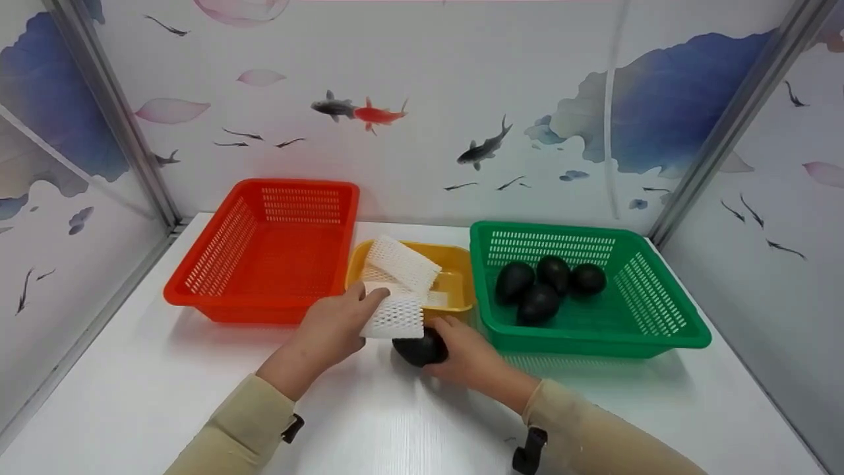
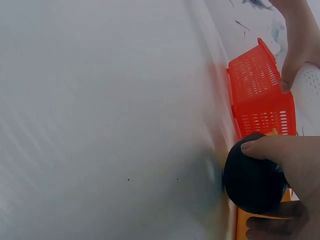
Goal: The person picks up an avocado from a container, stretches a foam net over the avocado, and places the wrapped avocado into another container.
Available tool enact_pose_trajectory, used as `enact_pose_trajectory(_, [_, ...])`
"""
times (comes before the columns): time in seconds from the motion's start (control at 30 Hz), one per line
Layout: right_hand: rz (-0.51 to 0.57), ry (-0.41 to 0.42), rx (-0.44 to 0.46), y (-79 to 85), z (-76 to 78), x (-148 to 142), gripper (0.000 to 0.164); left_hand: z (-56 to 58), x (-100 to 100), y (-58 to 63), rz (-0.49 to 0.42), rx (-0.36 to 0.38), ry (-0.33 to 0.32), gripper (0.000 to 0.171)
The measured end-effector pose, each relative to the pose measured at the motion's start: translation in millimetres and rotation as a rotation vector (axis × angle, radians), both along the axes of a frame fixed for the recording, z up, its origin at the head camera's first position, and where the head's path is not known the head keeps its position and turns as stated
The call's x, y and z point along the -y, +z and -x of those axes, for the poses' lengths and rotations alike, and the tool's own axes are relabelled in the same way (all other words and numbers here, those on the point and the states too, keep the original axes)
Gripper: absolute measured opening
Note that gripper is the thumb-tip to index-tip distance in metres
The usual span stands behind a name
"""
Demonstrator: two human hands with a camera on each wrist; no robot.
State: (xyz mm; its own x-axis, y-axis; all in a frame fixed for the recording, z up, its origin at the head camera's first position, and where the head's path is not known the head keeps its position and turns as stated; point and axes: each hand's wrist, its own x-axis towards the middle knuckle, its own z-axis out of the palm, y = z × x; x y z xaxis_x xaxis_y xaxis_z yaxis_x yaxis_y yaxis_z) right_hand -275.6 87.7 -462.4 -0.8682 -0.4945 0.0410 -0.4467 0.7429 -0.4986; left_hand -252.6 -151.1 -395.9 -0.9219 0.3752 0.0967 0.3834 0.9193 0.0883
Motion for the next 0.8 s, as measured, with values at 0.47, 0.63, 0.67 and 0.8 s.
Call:
enact_pose_trajectory(0.47, [-0.035,0.135,-0.208,43.0,-22.0,-17,0.069,-2.2,3,4.3,0.039,-0.187,-0.068,0.074])
enact_pose_trajectory(0.63, [-0.024,0.115,-0.239,58.6,-21.5,-27,0.063,-2.1,3,4.8,0.021,-0.216,-0.066,0.072])
enact_pose_trajectory(0.67, [-0.016,0.108,-0.242,61.1,-20.9,-29,0.062,-2.1,4,4.4,0.022,-0.221,-0.069,0.072])
enact_pose_trajectory(0.8, [0.020,0.091,-0.249,67.6,-18.2,-41,0.062,-1.7,5,2.1,0.034,-0.245,-0.082,0.074])
